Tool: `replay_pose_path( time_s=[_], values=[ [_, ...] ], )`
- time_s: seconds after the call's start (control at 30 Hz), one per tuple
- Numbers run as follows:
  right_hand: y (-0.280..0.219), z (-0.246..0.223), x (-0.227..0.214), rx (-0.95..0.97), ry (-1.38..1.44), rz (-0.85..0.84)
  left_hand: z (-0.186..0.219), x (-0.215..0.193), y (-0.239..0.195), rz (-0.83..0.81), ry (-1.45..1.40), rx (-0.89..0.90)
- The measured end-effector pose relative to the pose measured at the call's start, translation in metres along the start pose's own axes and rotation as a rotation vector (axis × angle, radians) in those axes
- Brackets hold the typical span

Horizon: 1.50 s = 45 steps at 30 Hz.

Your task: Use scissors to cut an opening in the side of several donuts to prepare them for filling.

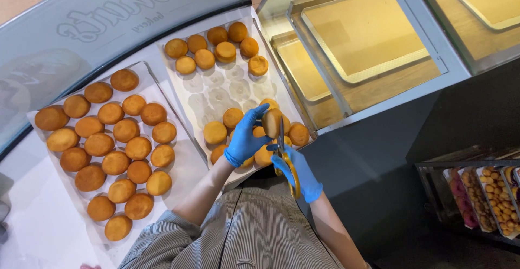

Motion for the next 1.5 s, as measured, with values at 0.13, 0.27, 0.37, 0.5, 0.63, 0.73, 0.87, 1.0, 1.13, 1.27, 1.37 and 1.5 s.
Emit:
replay_pose_path(
  time_s=[0.13,0.27,0.37,0.5,0.63,0.73,0.87,1.0,1.13,1.27,1.37,1.5],
  values=[
    [0.010,0.009,-0.005,0.139,-0.011,0.118,-0.027,-0.008,0.016,-0.045,0.079,0.006],
    [0.006,0.022,-0.017,0.234,-0.093,0.243,-0.100,-0.012,0.045,-0.103,0.290,0.096],
    [0.002,0.034,-0.030,0.248,-0.202,0.311,-0.166,0.003,0.082,-0.106,0.400,0.173],
    [-0.008,0.067,-0.045,0.246,-0.232,0.389,-0.269,0.044,0.122,-0.260,0.516,0.115],
    [-0.026,0.081,-0.062,0.284,-0.097,0.473,-0.280,0.062,0.160,-0.776,0.698,-0.109],
    [-0.040,0.103,-0.073,0.335,-0.007,0.537,-0.239,0.030,0.187,-0.331,1.088,-0.084],
    [-0.047,0.110,-0.077,0.383,0.034,0.544,-0.295,0.020,0.163,-0.319,1.196,-0.180],
    [-0.048,0.078,-0.062,0.326,-0.061,0.427,-0.260,0.007,0.128,-0.237,0.880,-0.197],
    [-0.030,0.053,-0.049,0.227,-0.048,0.243,-0.165,0.000,0.090,0.087,0.465,0.233],
    [-0.023,0.021,-0.031,0.103,-0.014,-0.001,-0.066,0.001,0.061,0.057,0.002,0.070],
    [-0.026,0.005,-0.022,0.043,-0.098,-0.063,-0.024,0.000,0.048,0.070,-0.093,0.056],
    [-0.027,0.004,-0.019,0.033,-0.094,-0.087,0.008,-0.005,0.037,0.147,0.122,0.294]
  ],
)
Point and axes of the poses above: each hand's wrist, its own y-axis towards the middle knuckle, its own x-axis out of the palm, z = x × y, the point moved 4 cm from there along y, towards the middle knuckle, and after that the axes turned 10 degrees about x, right-handed, at the moved point
